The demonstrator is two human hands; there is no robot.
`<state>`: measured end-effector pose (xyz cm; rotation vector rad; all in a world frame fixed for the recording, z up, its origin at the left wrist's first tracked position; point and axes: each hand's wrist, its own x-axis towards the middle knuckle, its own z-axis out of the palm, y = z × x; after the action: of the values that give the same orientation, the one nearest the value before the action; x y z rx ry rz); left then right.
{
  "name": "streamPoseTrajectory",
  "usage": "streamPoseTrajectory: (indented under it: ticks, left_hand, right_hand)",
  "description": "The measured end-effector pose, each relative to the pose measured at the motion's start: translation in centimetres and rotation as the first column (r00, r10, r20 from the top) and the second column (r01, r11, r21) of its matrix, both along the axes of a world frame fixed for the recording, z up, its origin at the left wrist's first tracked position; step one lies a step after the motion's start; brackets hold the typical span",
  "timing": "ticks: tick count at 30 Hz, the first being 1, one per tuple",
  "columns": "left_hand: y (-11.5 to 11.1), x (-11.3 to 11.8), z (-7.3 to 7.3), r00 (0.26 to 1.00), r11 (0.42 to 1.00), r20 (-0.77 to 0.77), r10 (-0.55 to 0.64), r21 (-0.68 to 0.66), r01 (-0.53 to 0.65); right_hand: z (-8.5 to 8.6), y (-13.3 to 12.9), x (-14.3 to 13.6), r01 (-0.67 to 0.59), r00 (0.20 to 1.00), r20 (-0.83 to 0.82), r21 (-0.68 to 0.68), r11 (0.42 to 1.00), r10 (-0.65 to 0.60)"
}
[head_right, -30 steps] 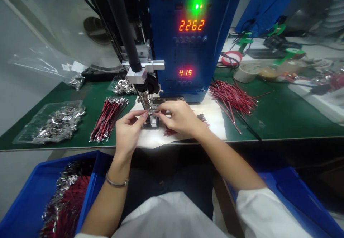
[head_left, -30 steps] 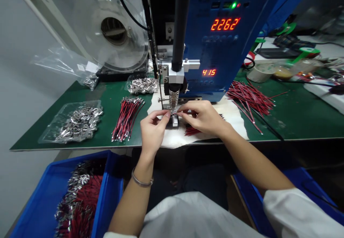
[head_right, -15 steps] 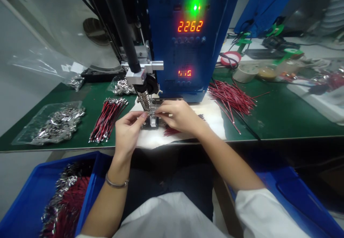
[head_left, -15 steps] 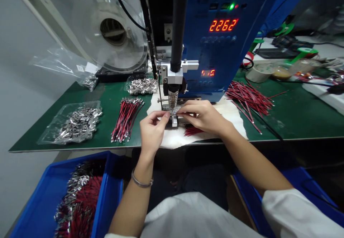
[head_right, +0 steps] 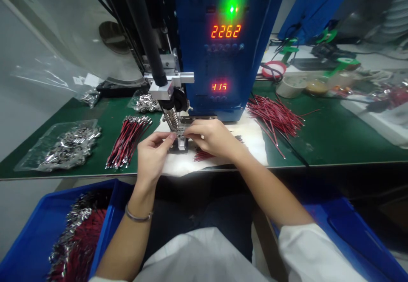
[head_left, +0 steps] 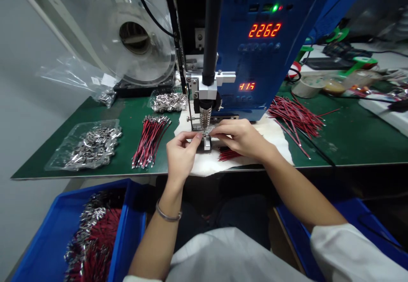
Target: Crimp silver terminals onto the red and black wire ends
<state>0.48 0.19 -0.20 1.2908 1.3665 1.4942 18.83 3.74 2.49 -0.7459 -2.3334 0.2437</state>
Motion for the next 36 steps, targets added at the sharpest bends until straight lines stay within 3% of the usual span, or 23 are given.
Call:
streamPoseTrajectory:
  ticks: [12,20,36]
  left_hand:
    - [0.05,-0.07,-0.15,1.000,1.000,0.002,0.001,0.030,-0.002]
    - [0.44,-0.23,-0.61,0.984,1.000,0.174,-0.022,0.002,0.022]
    - [0.33,-0.09,-0.37,0.981,1.000,0.194,-0.015,-0.014,0.018]
  right_hand:
    - [-0.02,-0.06,0.11,0.019,1.000,0.010,0.017,1.000,-0.020]
    - [0.05,-0.27,-0.04,0.062,0.997,0.047,-0.009,0.998,-0.061]
    - [0.05,-0.19,-0.03,0.045,0.998,0.038,0.008,0.999,-0.045]
